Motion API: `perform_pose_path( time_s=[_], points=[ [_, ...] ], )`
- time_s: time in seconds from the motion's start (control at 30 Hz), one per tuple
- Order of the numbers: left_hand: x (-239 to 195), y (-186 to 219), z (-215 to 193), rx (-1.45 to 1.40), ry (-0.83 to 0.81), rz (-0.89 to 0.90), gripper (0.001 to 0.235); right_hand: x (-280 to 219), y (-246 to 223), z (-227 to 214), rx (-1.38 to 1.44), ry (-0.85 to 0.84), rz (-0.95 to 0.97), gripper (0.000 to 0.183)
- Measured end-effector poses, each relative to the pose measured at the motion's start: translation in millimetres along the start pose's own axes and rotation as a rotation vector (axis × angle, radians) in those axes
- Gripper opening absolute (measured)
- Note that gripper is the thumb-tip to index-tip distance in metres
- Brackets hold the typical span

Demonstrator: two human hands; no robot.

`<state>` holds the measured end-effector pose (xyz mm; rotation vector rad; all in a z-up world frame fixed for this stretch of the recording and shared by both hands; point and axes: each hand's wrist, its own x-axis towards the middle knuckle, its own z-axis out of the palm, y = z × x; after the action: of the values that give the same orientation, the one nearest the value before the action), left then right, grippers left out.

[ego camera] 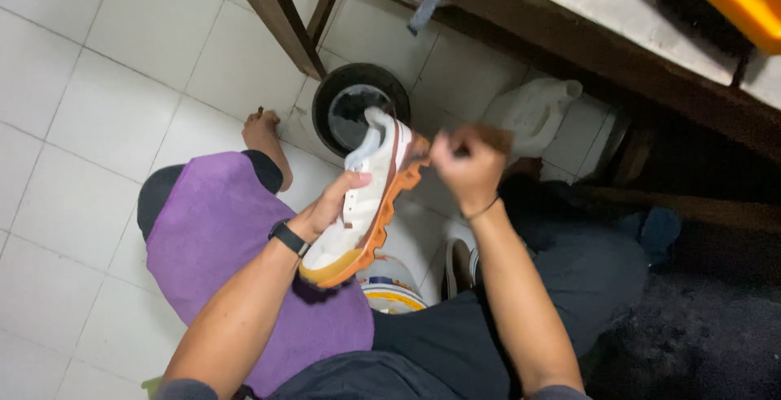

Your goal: The person cleans a white and orange sneaker by scrubbing it with a brush and wiping it with a cloth. The person repeatedly scrubs the shoe's upper and sole, then wipes it down with a green cloth.

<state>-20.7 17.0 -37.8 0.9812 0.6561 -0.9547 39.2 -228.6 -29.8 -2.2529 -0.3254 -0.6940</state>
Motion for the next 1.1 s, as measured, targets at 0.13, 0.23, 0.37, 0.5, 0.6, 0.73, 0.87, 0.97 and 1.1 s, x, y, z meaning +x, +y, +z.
perform_pose_path(
  time_s=[0.13, 0.23, 0.37, 0.5, 0.6, 0.73, 0.87, 0.97, 1.1],
  points=[
    [-16, 11, 12, 0.014, -0.04, 0.025, 0.044, 8, -3, -4, -0.027, 0.035, 0.01, 0.037],
    [-10, 8, 5, 0.005, -0.037, 0.006, 0.045, 14, -6, -6, -0.012, 0.008, 0.032, 0.035],
    [-4, 7, 2, 0.022, -0.076, 0.012, 0.048, 18, 15, -6, -0.081, 0.053, 0.011, 0.036],
    [4, -4, -7, 0.01, -0.068, -0.006, 0.047, 19, -8, -7, 0.096, -0.016, 0.025, 0.036],
    [-2, 0, 1, 0.009, -0.058, 0.006, 0.047, 11, 6, -4, 0.015, -0.002, 0.19, 0.037],
    [4, 1, -4, -0.095, -0.028, 0.018, 0.048, 2, -10, 3, 0.089, 0.005, 0.023, 0.031],
    [11, -2, -9, -0.19, 0.018, 0.1, 0.043, 8, 7, -1, -0.158, 0.085, 0.006, 0.035],
    [5, -1, -3, -0.223, 0.022, 0.136, 0.045, -6, -41, 10, 0.043, -0.044, -0.114, 0.032],
    [-8, 8, 6, -0.27, 0.021, 0.175, 0.038, -9, -22, 12, -0.063, 0.025, 0.019, 0.031]
  ],
)
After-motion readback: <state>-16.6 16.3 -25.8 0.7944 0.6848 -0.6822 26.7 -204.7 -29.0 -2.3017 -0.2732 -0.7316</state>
